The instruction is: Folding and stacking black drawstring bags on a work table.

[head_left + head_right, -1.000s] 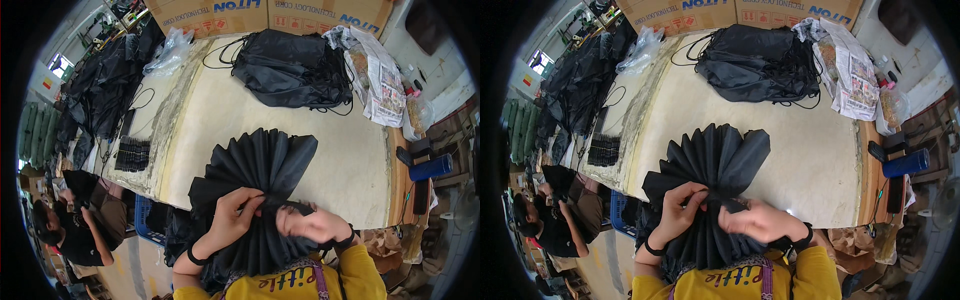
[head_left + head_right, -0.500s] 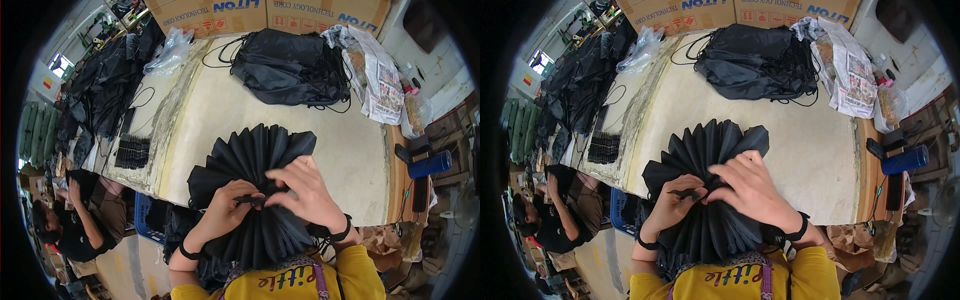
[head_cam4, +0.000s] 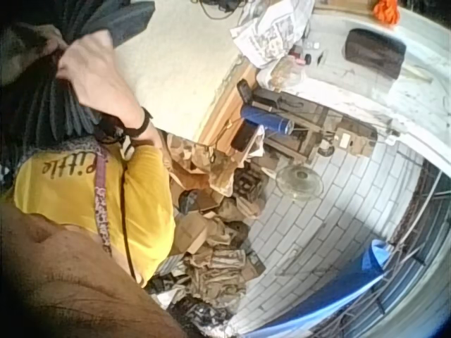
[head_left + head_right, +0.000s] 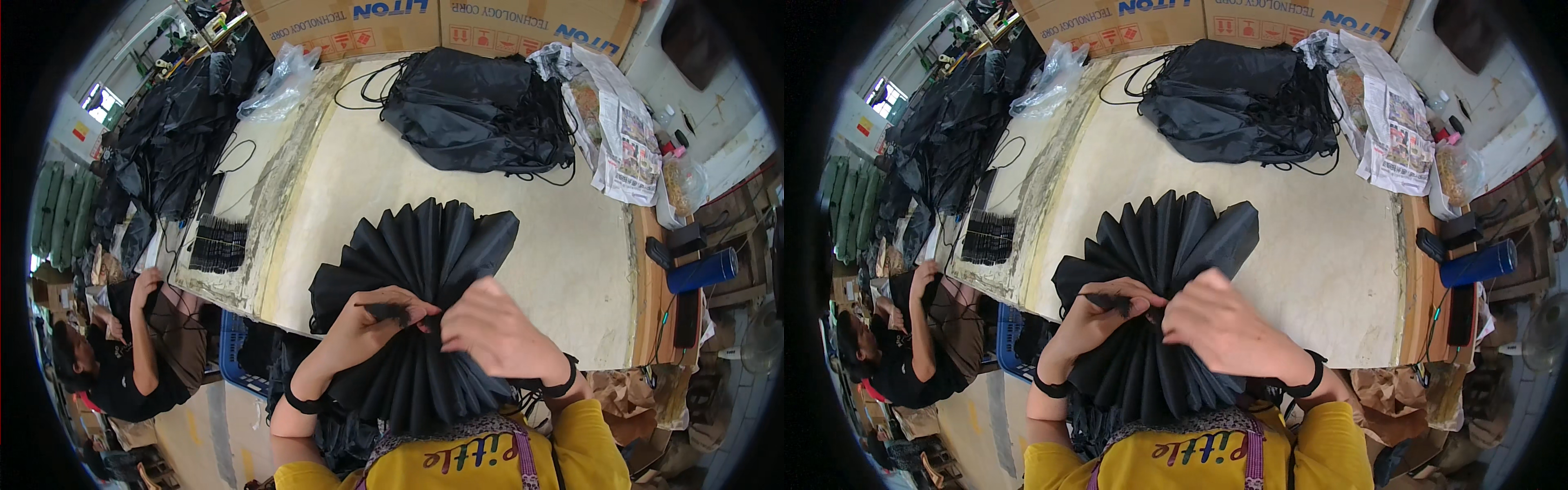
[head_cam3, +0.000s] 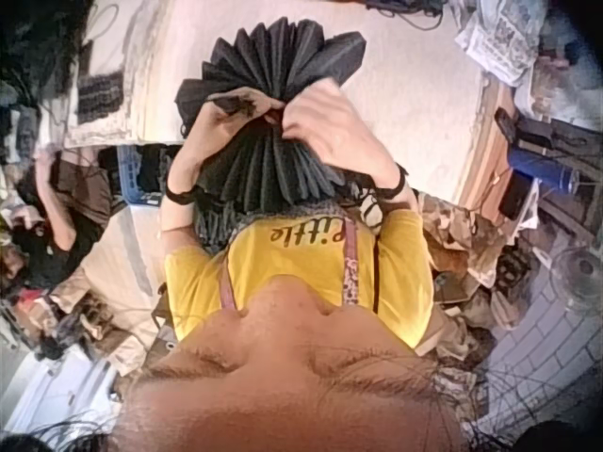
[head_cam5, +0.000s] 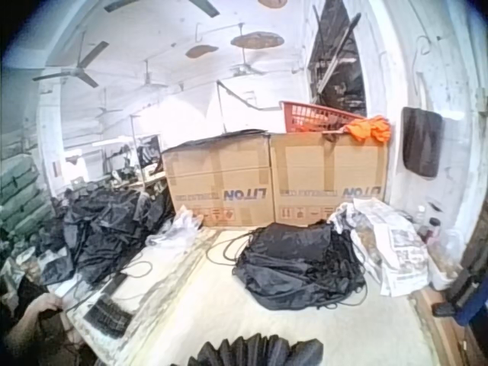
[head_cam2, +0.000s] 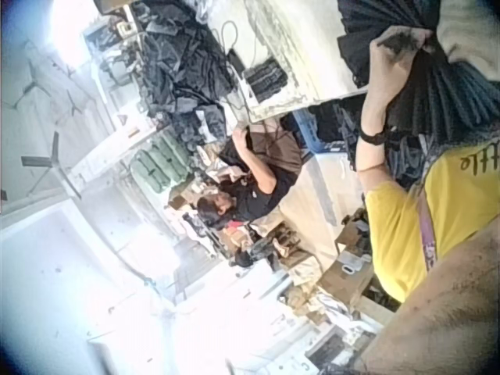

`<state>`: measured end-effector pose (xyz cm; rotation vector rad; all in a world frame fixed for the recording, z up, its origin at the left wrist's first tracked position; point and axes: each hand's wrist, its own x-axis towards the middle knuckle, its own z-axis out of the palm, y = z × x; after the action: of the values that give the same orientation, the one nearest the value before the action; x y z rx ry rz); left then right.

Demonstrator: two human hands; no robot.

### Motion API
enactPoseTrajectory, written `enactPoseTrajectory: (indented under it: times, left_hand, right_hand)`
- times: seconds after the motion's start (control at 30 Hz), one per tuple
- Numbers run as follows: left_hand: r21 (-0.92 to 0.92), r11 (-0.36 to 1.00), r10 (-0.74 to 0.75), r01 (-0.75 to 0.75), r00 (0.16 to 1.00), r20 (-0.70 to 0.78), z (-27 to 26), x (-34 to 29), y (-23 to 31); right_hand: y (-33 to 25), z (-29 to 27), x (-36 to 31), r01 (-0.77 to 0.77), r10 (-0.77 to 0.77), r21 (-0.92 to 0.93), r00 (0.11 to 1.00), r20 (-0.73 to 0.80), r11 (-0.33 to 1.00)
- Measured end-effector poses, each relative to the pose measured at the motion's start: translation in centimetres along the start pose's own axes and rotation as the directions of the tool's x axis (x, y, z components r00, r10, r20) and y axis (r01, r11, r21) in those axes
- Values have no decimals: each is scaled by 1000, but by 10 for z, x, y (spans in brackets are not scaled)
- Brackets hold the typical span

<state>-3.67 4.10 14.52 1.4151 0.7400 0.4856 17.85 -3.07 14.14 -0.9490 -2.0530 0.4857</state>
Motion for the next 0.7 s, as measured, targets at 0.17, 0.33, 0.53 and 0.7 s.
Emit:
enactPoseTrajectory:
  times: [0.17, 0.33, 0.53, 0.7]
  left_hand:
    - [111, 981, 155, -162, 985, 70, -3, -1, -4]
    - [278, 904, 300, -324, 946, 126, -5, -3, -1]
    - [706, 488, 560, -513, 805, 197, 3, -2, 0]
    - [802, 200, 649, -562, 689, 321, -1, -1, -15]
  right_hand:
    - [8, 4, 7, -46, 67, 212, 994, -92, 976]
    - [14, 12, 11, -183, 178, 173, 983, 43, 968]
    - [18, 21, 6, -253, 254, 175, 967, 15, 952]
    - [19, 21, 7, -285, 296, 215, 955, -16, 934]
